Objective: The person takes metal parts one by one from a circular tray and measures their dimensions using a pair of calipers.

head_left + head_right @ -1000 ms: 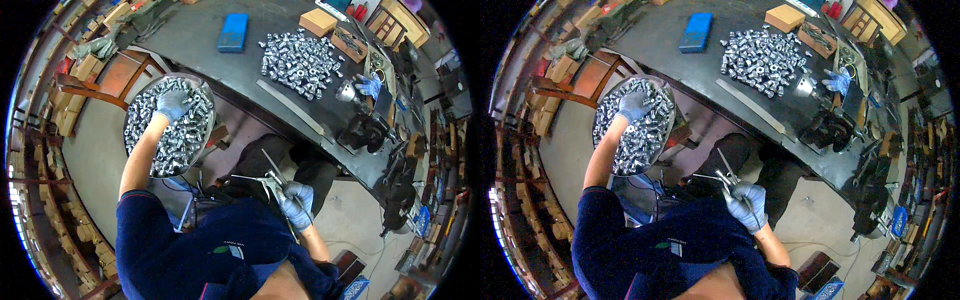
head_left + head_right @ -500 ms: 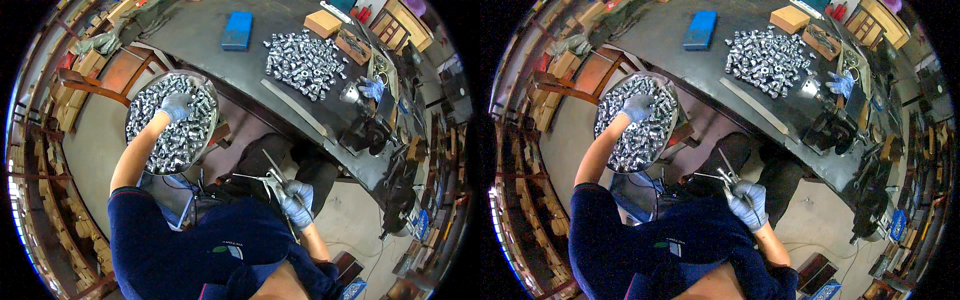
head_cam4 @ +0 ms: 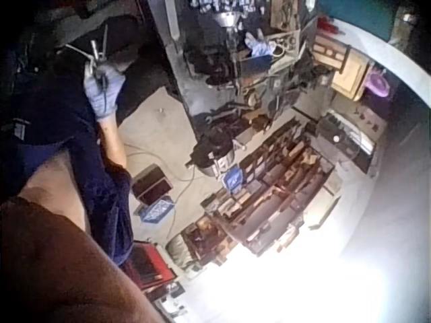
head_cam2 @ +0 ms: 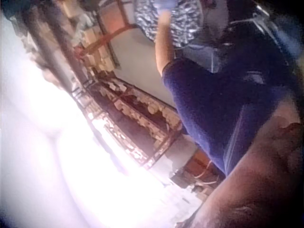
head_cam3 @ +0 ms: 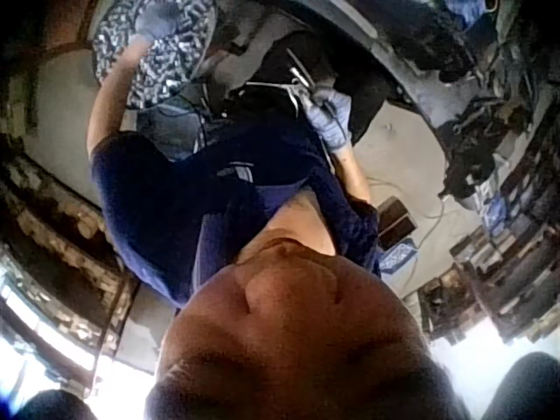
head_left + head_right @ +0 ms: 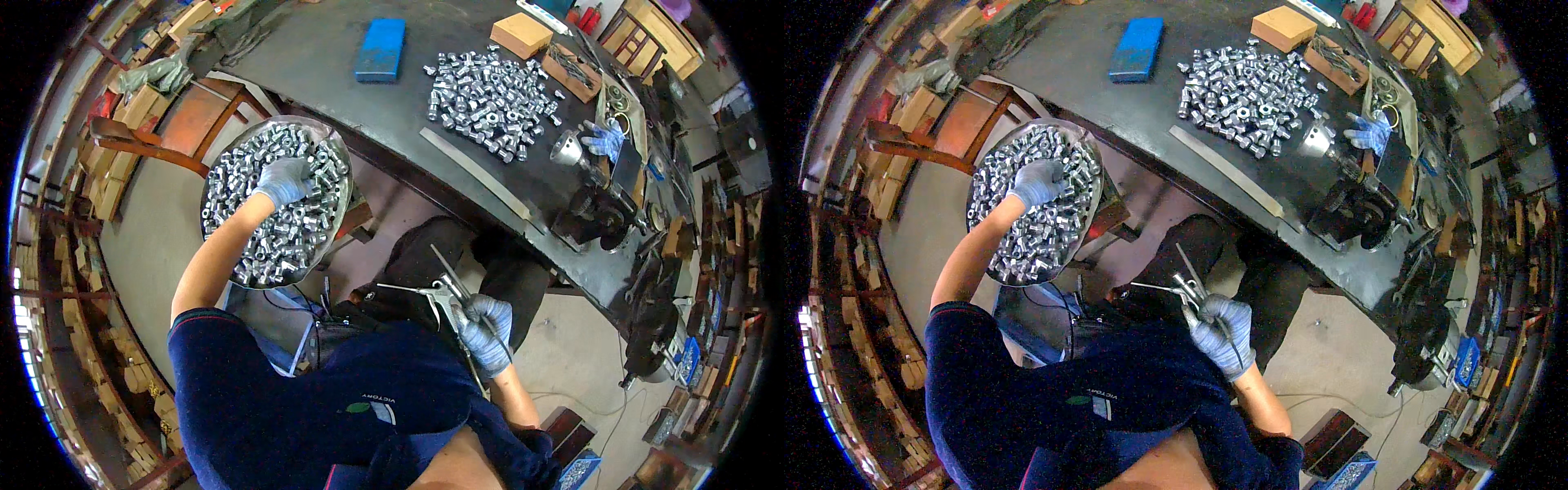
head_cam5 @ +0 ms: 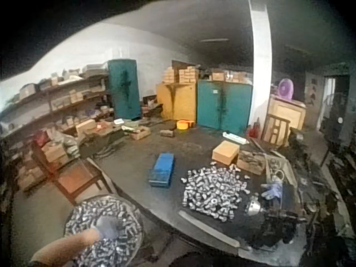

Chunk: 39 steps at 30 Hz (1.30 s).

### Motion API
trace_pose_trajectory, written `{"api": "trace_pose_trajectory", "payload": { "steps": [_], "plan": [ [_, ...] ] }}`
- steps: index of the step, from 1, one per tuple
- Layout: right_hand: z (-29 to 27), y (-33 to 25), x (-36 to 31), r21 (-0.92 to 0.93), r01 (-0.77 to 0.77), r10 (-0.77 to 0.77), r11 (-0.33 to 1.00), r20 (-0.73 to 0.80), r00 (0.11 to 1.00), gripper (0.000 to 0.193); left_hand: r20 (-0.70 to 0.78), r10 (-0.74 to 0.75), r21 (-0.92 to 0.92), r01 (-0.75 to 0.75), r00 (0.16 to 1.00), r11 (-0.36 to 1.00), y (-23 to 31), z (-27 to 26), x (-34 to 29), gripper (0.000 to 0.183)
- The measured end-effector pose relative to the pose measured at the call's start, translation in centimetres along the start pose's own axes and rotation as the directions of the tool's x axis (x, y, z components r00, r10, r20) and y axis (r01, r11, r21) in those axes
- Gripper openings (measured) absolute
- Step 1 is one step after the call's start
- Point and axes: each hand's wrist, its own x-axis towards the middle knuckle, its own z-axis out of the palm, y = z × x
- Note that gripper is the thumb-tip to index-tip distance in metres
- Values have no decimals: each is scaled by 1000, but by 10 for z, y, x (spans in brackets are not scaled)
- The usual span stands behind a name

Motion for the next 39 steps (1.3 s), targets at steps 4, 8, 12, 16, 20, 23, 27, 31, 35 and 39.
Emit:
{"api": "trace_pose_trajectory", "payload": {
  "steps": [4,8,12,16,20,23,27,31,35,39],
  "plan": [
    [1,-2,2,8,0,-1,1000,26,1000,31,39,-38,68,35,999,997,7,-3,1,22],
    [1,4,0,-34,9,-8,999,24,1000,31,-58,17,-58,-20,998,998,-2,-6,-3,22],
    [0,3,1,-54,64,-63,996,27,998,33,-112,-7,-770,-82,994,633,2,-21,-15,26],
    [4,-6,11,-9,101,-100,995,38,994,34,-24,239,-997,-40,971,61,74,-50,-65,35],
    [5,-14,18,-36,138,-136,990,66,988,35,148,474,-968,225,868,-108,127,-15,-85,47],
    [4,-10,18,-113,173,-166,978,69,984,36,122,490,-845,349,863,-404,155,10,-102,28],
    [4,-1,16,-103,136,-130,985,62,990,35,-36,292,-991,3,956,-132,167,48,-108,34],
    [6,-4,18,-108,119,-114,987,55,992,35,132,304,-982,167,943,-92,167,30,-112,35],
    [6,-9,23,-254,162,-127,954,148,981,40,204,380,-945,283,902,-164,161,9,-104,25],
    [8,-10,22,-379,192,-142,905,156,977,45,48,451,-991,-13,891,130,162,-15,-100,27]
  ]
}}
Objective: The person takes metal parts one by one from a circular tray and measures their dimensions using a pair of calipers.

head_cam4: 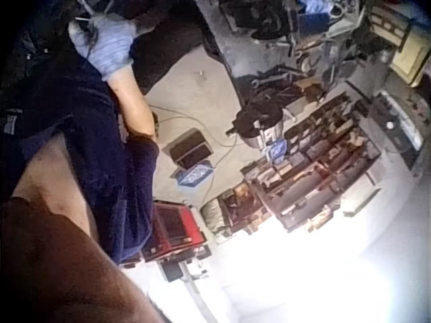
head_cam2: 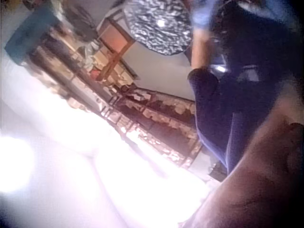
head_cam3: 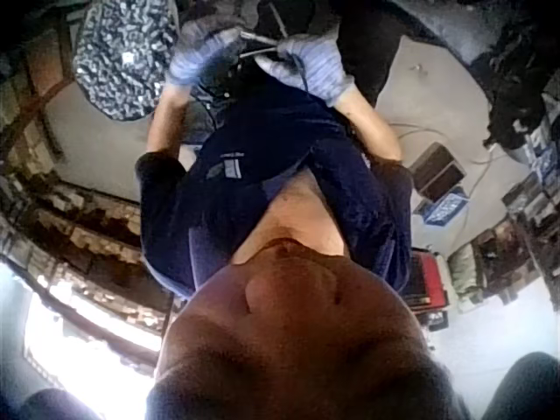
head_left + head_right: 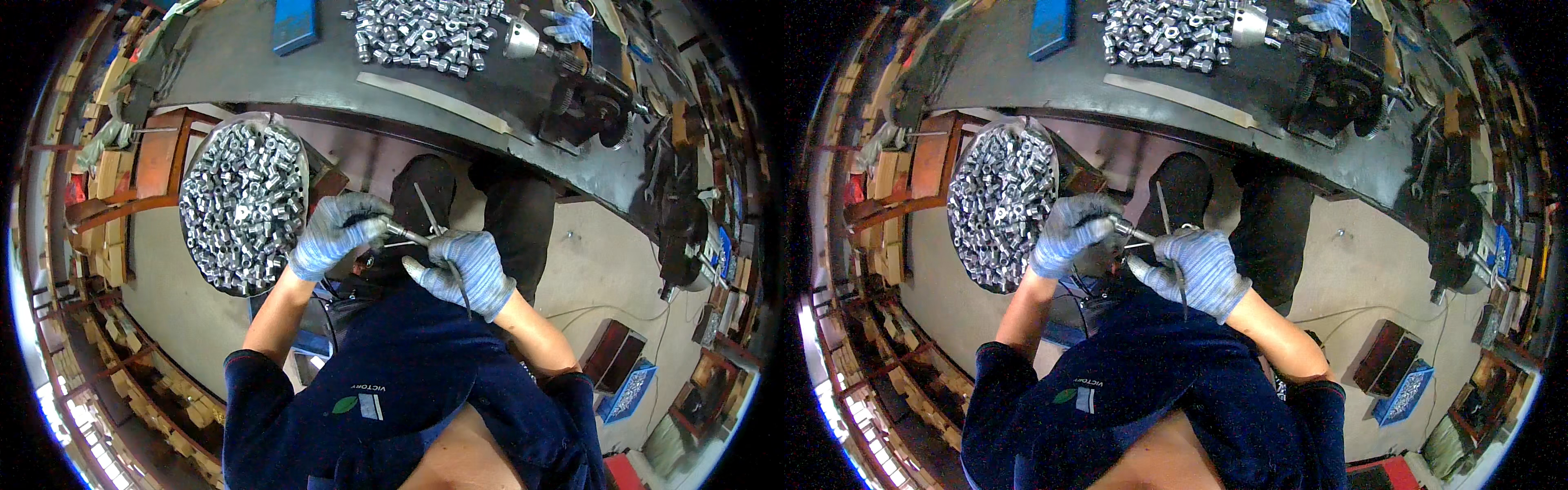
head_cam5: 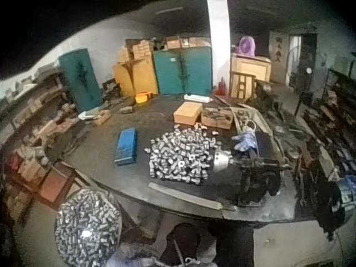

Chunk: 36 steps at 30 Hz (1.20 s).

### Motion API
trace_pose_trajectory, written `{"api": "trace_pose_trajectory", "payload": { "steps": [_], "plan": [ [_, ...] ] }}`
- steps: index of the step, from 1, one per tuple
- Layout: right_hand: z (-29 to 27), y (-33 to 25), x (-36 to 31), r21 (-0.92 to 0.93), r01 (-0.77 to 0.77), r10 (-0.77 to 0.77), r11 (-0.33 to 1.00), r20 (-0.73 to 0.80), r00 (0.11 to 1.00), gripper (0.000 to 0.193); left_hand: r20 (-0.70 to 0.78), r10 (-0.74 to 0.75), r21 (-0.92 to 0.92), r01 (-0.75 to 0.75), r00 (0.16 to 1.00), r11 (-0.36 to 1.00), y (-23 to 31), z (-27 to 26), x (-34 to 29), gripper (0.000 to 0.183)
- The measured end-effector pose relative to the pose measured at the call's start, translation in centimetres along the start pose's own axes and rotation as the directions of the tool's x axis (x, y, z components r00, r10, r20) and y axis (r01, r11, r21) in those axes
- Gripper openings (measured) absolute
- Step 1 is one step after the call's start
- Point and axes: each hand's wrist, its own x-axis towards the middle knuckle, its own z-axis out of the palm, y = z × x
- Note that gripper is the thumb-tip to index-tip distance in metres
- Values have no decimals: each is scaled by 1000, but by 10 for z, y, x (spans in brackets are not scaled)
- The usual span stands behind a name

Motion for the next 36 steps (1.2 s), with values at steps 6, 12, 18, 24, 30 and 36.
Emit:
{"api": "trace_pose_trajectory", "payload": {
  "steps": [6,12,18,24,30,36],
  "plan": [
    [5,7,-7,104,-58,59,993,-5,998,41,45,77,54,-80,996,995,5,5,1,28],
    [-9,4,-12,227,-107,132,968,-95,987,37,-20,67,-336,-69,998,939,-7,-6,4,32],
    [-15,4,-17,328,-95,138,940,-112,984,33,-54,38,-723,-65,998,687,-30,1,6,43],
    [-17,3,-15,322,-87,122,943,-91,988,31,1,30,-742,-19,1000,671,-33,10,10,49],
    [-25,3,-11,280,-105,127,954,-61,990,33,23,-24,-786,33,999,617,-31,10,10,46],
    [-30,-1,-9,313,-26,65,949,-115,991,37,-96,-7,-573,-49,995,818,-10,10,14,29]
  ]
}}
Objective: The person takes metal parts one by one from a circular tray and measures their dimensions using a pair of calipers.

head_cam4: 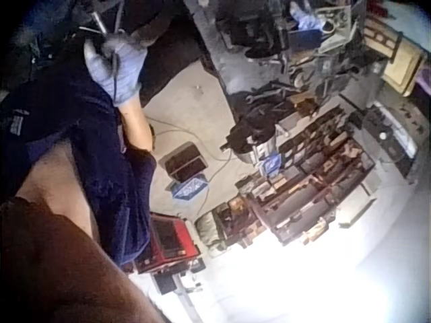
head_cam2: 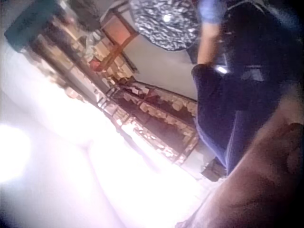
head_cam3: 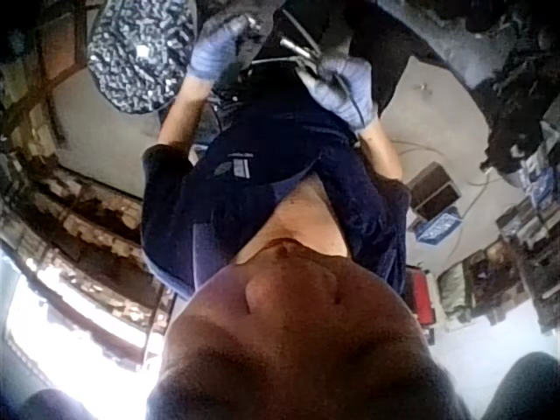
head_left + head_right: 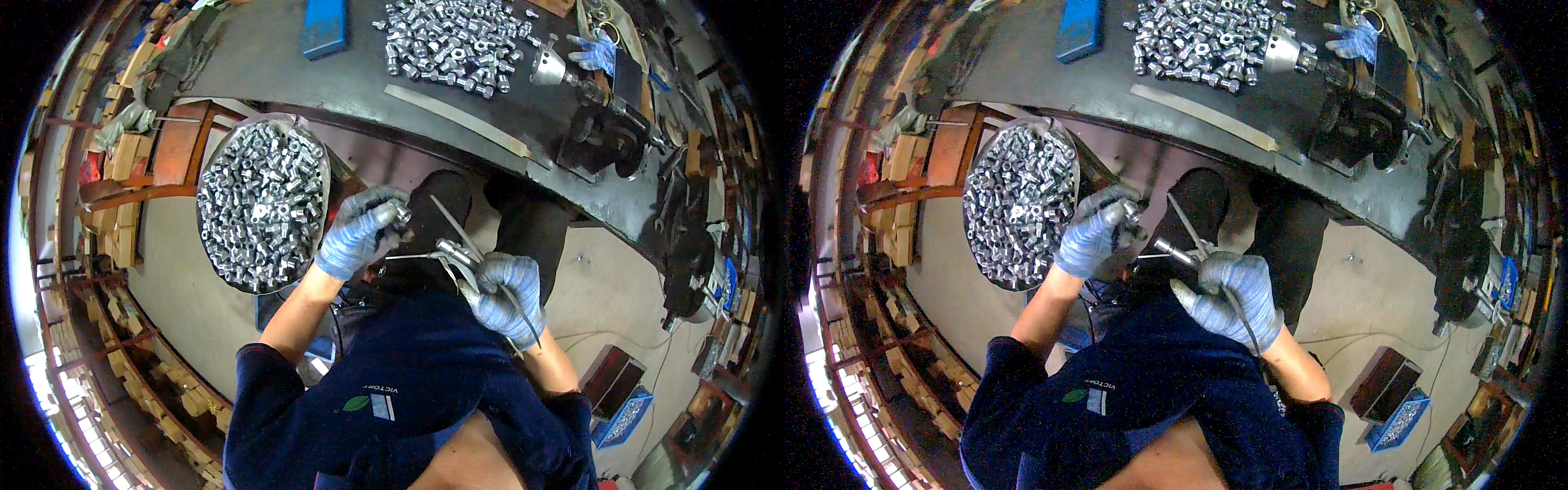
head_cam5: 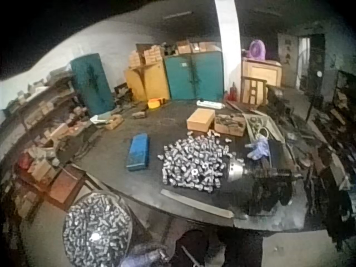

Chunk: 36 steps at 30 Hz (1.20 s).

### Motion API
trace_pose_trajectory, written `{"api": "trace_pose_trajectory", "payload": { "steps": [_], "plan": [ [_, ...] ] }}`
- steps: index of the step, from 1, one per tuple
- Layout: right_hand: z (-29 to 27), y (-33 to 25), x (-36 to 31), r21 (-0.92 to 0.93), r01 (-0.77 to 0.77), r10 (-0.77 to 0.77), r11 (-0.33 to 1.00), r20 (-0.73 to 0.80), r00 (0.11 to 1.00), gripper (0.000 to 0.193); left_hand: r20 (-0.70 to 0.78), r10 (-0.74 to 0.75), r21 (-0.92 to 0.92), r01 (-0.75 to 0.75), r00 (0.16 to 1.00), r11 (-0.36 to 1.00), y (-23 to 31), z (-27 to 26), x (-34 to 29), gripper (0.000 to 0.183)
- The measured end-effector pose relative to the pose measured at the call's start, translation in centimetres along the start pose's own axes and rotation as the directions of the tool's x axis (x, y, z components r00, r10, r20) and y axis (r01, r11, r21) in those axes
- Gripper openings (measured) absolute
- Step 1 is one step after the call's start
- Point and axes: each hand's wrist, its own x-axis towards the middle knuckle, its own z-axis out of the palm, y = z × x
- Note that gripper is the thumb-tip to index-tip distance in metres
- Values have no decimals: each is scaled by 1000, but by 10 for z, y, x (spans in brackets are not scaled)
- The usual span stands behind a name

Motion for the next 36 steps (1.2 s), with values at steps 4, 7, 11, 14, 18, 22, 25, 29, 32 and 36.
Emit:
{"api": "trace_pose_trajectory", "payload": {
  "steps": [4,7,11,14,18,22,25,29,32,36],
  "plan": [
    [-8,-17,4,85,97,-105,992,98,990,37,112,345,849,-271,932,454,3,-11,8,21],
    [-7,-22,6,91,143,-157,985,169,973,38,257,450,937,-335,855,101,7,-6,9,24],
    [2,-22,4,110,160,-173,981,128,977,35,212,426,952,-284,880,113,6,-1,9,20],
    [3,-25,5,206,99,-127,974,128,984,33,256,413,944,-319,874,90,7,1,7,20],
    [8,-24,17,90,57,-70,994,152,986,29,394,332,898,-437,857,61,13,6,4,25],
    [38,5,23,-88,130,-117,988,135,984,34,447,346,869,-492,825,52,2,10,12,24],
    [32,0,20,-223,237,-231,946,53,972,35,296,394,922,-368,870,121,0,2,30,22],
    [15,-4,6,-215,207,-219,955,-34,975,35,313,348,949,-305,884,-79,16,-8,86,20],
    [5,-3,5,-296,196,-216,935,-34,976,33,253,378,967,-234,891,-97,41,0,136,27],
    [7,-8,-2,-159,39,-42,987,-20,999,34,196,483,979,-195,853,-52,82,21,218,28]
  ]
}}
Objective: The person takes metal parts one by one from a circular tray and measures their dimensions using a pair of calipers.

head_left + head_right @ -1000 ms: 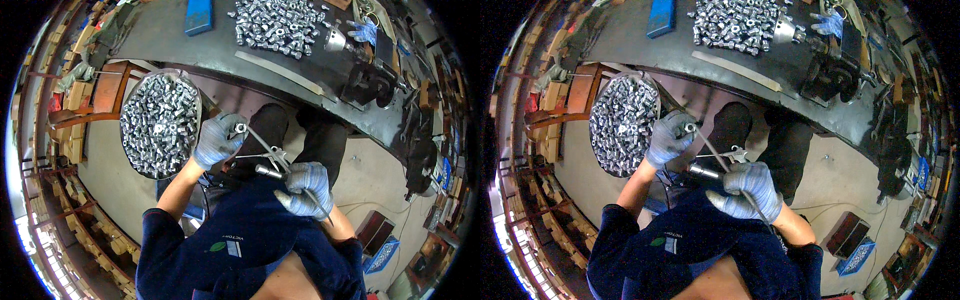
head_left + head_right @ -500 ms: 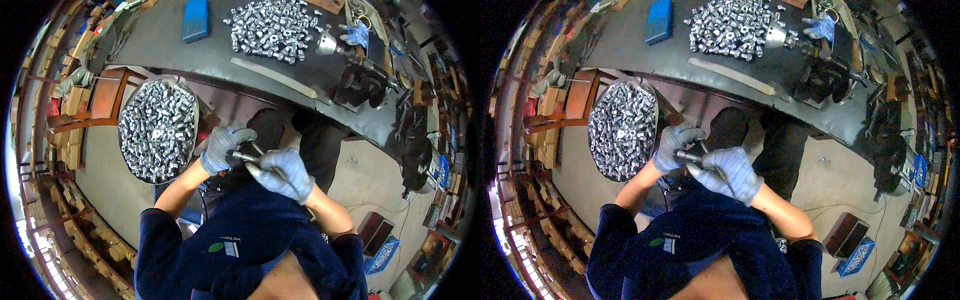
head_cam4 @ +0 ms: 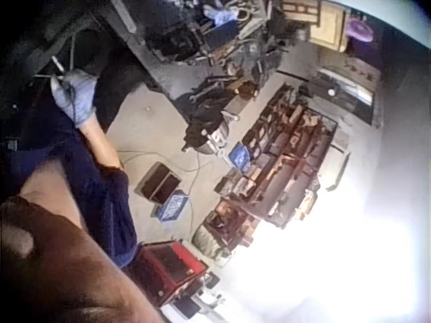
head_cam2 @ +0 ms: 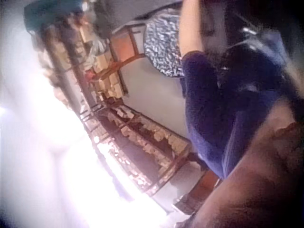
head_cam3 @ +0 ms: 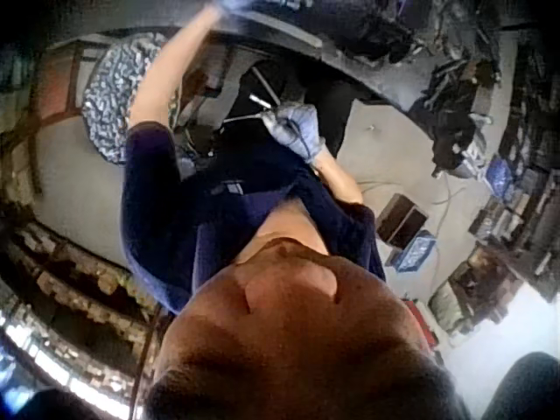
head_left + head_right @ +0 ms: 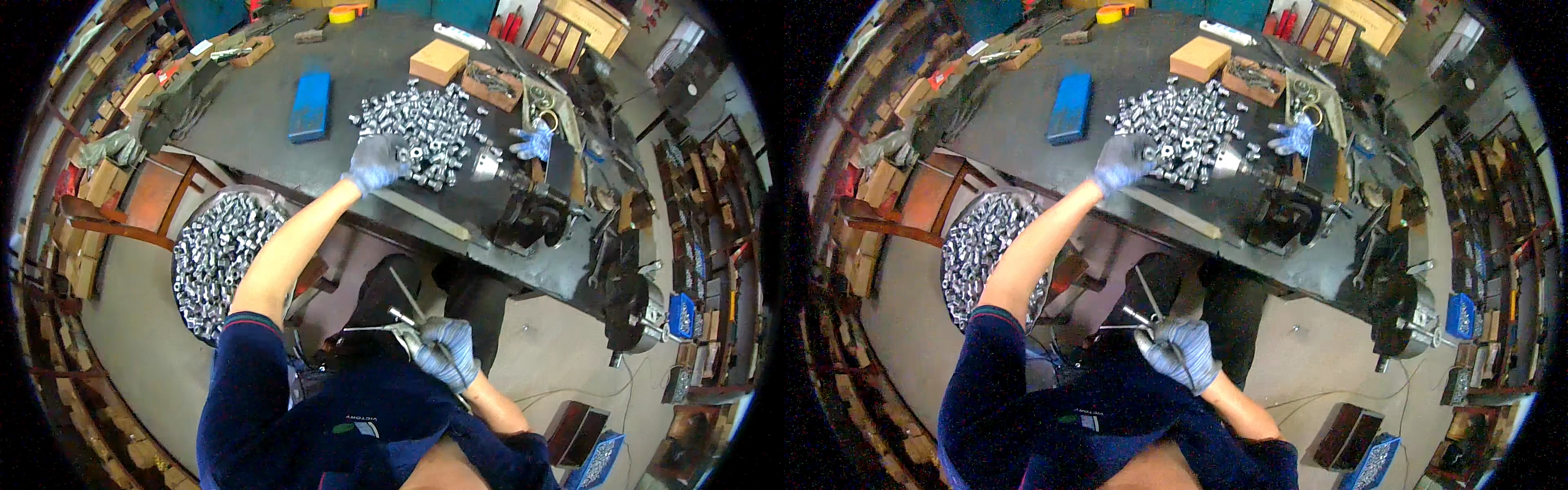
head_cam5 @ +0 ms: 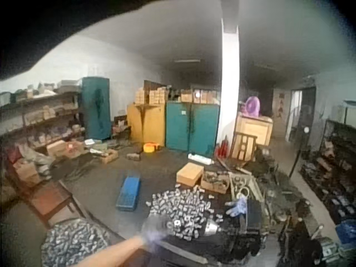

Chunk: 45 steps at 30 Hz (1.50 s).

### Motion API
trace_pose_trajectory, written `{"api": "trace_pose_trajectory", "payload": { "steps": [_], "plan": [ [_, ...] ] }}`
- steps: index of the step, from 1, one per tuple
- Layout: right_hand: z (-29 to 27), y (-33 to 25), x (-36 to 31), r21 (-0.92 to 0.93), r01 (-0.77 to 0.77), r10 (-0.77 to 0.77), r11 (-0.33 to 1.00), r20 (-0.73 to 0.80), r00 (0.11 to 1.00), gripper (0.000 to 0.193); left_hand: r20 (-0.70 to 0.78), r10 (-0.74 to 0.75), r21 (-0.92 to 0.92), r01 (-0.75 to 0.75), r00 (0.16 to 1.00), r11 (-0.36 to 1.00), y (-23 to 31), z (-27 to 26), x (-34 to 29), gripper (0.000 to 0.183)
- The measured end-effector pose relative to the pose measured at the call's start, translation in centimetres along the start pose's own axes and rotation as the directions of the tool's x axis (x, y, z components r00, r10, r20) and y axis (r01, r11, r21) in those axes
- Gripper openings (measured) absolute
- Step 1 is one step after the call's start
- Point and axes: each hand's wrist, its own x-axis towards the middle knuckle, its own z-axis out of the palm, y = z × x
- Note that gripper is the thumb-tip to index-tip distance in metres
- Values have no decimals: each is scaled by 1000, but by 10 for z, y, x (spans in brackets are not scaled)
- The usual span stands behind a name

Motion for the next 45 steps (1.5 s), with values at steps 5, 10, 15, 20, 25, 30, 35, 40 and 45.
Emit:
{"api": "trace_pose_trajectory", "payload": {
  "steps": [5,10,15,20,25,30,35,40,45],
  "plan": [
    [6,4,-3,77,4,-1,997,-35,999,30,-121,-153,-749,11,981,662,-13,-30,61,36],
    [6,6,-9,33,10,-7,999,-73,997,30,95,124,-336,-86,988,938,-40,-92,-13,39],
    [16,9,-8,156,-3,1,988,15,1000,29,379,-222,382,66,898,922,-104,-141,-121,30],
    [23,16,-8,62,9,-13,998,66,998,32,289,-389,422,248,875,872,-158,-129,-175,32],
    [21,13,-8,72,17,-21,997,47,999,33,132,-471,571,322,872,756,-183,-88,-165,35],
    [17,16,-16,151,-63,60,987,21,998,31,298,-505,627,233,810,743,-177,-95,-138,33],
    [18,16,-18,173,-64,62,983,16,998,31,195,-445,602,251,874,758,-192,-84,-148,34],
    [16,19,-18,146,-99,100,984,-1,995,33,149,-407,539,272,901,797,-185,-90,-153,35],
    [18,20,-17,206,-105,108,973,-7,994,33,15,-448,305,423,894,853,-199,-101,-166,29]
  ]
}}
